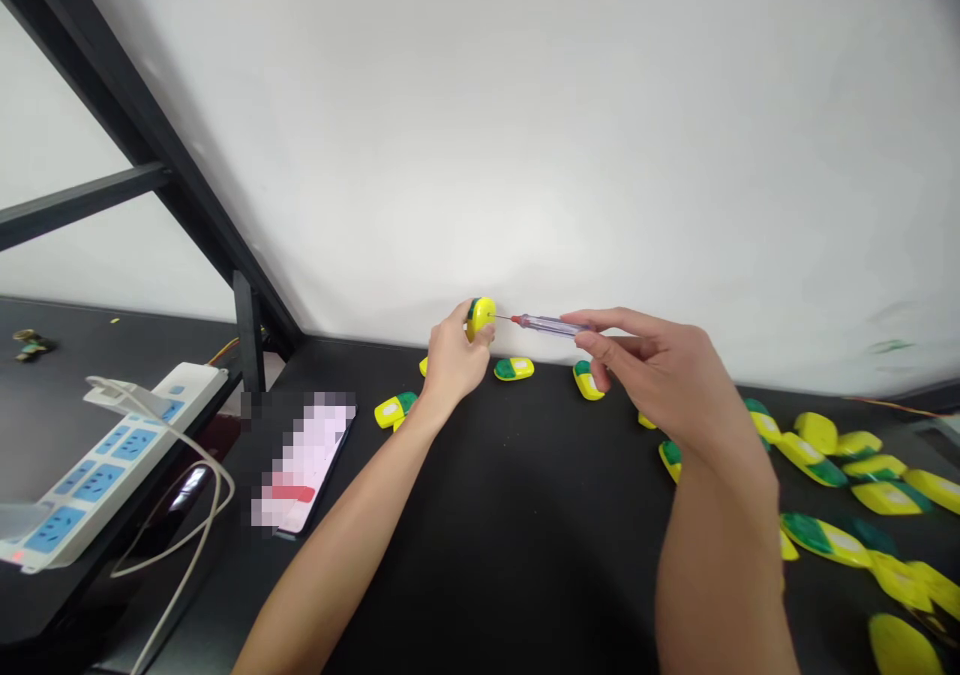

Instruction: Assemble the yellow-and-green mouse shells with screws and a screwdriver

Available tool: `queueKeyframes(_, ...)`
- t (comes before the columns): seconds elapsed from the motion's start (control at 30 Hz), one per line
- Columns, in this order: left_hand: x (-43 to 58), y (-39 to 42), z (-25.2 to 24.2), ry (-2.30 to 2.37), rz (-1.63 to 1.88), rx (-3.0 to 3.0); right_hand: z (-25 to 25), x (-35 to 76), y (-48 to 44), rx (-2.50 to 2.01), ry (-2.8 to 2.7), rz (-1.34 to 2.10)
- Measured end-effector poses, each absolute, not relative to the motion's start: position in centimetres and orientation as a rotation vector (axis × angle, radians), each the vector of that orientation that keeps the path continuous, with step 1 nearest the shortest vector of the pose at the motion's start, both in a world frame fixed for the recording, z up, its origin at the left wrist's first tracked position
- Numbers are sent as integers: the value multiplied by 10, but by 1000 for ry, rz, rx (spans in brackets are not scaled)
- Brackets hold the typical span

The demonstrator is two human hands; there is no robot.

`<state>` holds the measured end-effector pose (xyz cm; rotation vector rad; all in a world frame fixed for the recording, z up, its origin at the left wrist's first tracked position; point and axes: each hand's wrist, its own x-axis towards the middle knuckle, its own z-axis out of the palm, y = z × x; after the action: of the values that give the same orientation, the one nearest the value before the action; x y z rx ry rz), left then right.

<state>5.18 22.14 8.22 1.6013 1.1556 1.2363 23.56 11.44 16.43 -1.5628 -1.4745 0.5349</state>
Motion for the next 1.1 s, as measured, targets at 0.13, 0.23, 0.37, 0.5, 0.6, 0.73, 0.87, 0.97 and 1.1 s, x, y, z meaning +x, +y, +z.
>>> queueKeyframes(0.13, 50, 222, 83, 1166, 1230, 1580, 163, 237, 116, -1541, -1531, 523)
queueKeyframes(0.23, 49, 222, 83, 1172, 1238, 1579, 165, 234, 118, -1560, -1484, 509)
queueKeyframes(0.37, 50, 221, 83, 1157, 1235, 1592, 167, 229, 120, -1552, -1446, 488)
queueKeyframes(0.5, 52, 221, 82, 1154, 1234, 1601, 165, 230, 122, -1513, -1428, 484)
queueKeyframes(0.6, 52, 221, 82, 1160, 1233, 1604, 162, 232, 123, -1450, -1443, 499)
queueKeyframes(0.73, 50, 222, 82, 1177, 1231, 1594, 162, 234, 123, -1516, -1465, 545)
queueKeyframes(0.87, 50, 223, 82, 1186, 1223, 1592, 165, 233, 120, -1559, -1468, 602)
queueKeyframes(0.97, 50, 223, 82, 1193, 1219, 1590, 168, 231, 120, -1569, -1492, 602)
queueKeyframes(1.1, 50, 222, 83, 1189, 1215, 1580, 167, 230, 120, -1570, -1490, 563)
